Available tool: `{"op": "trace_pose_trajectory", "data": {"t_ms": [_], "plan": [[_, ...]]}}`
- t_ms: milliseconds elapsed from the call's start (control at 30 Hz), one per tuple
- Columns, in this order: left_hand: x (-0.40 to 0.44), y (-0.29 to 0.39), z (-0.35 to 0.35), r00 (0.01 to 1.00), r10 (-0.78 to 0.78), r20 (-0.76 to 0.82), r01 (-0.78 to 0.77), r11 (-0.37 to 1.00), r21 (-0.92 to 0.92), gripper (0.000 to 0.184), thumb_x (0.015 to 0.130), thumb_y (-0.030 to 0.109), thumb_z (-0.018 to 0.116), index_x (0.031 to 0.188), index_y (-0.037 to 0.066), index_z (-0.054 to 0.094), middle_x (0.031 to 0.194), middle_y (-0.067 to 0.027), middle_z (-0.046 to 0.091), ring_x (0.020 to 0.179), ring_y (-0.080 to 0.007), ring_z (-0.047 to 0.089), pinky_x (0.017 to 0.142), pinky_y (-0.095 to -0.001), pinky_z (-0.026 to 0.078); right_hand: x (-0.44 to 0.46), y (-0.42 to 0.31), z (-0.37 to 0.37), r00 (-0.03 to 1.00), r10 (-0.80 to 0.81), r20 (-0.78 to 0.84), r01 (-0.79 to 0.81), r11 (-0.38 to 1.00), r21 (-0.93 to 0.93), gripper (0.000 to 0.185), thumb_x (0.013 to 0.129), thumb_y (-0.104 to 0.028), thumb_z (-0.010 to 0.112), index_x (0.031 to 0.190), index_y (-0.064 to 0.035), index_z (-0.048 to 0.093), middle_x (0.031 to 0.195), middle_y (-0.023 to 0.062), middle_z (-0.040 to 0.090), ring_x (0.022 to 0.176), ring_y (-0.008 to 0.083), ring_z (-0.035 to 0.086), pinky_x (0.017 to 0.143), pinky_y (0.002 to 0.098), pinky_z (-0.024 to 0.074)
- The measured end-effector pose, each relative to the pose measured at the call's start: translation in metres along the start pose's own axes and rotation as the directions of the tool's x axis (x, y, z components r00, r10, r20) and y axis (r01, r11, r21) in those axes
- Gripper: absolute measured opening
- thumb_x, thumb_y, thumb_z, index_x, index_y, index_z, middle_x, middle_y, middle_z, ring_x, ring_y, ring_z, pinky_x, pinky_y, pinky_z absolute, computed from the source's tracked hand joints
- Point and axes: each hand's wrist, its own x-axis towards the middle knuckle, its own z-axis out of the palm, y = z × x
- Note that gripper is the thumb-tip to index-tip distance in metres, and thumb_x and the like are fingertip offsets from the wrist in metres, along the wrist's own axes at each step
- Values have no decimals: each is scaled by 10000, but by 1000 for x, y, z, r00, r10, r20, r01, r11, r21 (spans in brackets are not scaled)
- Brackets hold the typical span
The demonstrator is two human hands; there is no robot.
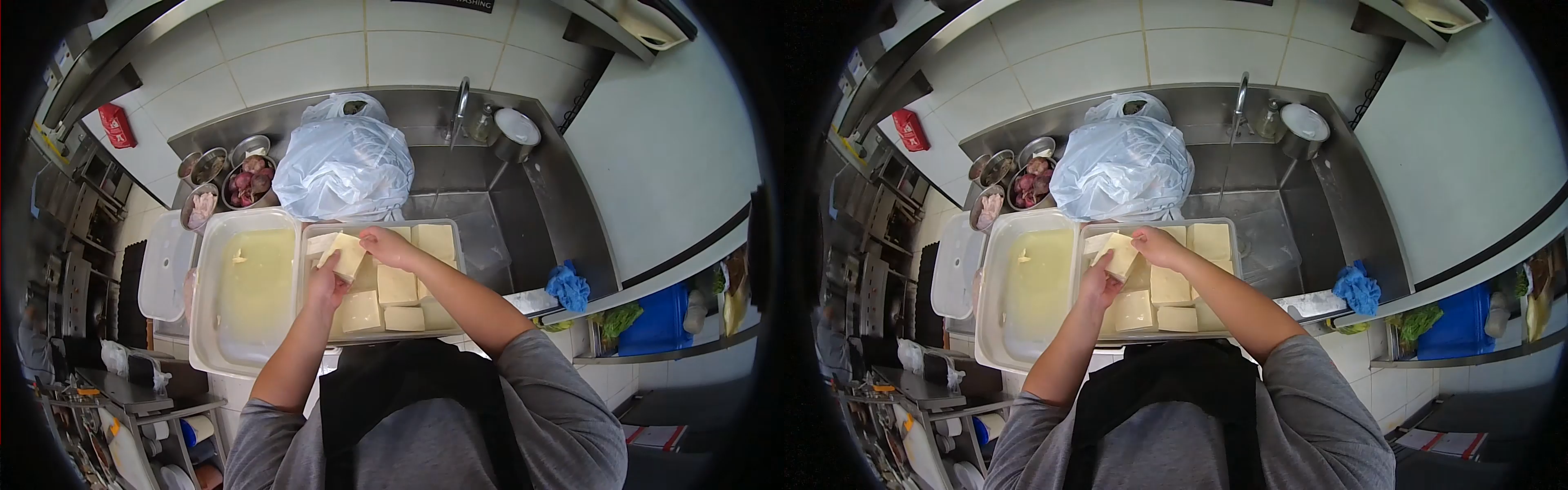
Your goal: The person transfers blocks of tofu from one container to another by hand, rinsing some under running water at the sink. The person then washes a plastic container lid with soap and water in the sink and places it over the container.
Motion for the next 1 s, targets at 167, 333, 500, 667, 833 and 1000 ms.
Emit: {"op": "trace_pose_trajectory", "data": {"t_ms": [167,333,500,667,833,1000], "plan": [[-1,-16,17,979,149,-141,-160,984,-73,323,896,232,569,1175,86,503,1046,-74,595,906,-205,594,794,-351,475,2,10,-3,992,-110,-64,96,976,-197,328,882,-155,534,1165,7,506,1063,157,608,920,264,601,796,339,479],[4,-24,13,992,128,-2,-128,990,-52,353,881,258,583,1091,-14,507,988,-125,595,836,-213,603,698,-335,507,-11,26,-3,883,-434,-178,353,865,-357,319,845,-72,529,1155,0,510,1085,174,549,886,307,596,797,365,478],[5,-20,3,997,70,32,-77,948,308,424,915,328,505,1097,-54,515,991,-165,598,866,-239,604,749,-326,492,-25,29,-11,916,-388,-100,347,892,-288,329,812,-33,540,1138,-1,513,1048,165,511,894,283,579,765,355,485],[1,-8,6,971,214,103,-139,161,977,594,932,464,396,1052,-92,566,1050,-283,578,984,-364,568,818,-409,474,-35,31,-14,904,-417,-95,375,879,-295,320,818,-39,556,1135,-15,519,1036,156,508,871,258,581,741,340,493],[-4,-4,13,871,373,319,-81,-532,843,724,893,590,360,987,-82,613,1064,-317,558,979,-383,569,840,-433,461,-33,21,-43,902,-417,-112,390,898,-204,283,819,-60,571,1097,-15,548,1004,151,552,824,253,591,747,341,488],[-45,9,25,910,369,186,-54,-340,939,579,884,504,458,1078,-27,583,1067,-252,574,1004,-381,550,823,-418,465,23,49,-147,897,-43,-440,189,937,293,146,858,-116,574,983,-56,622,786,19,602,638,112,556,538,242,448]]}}
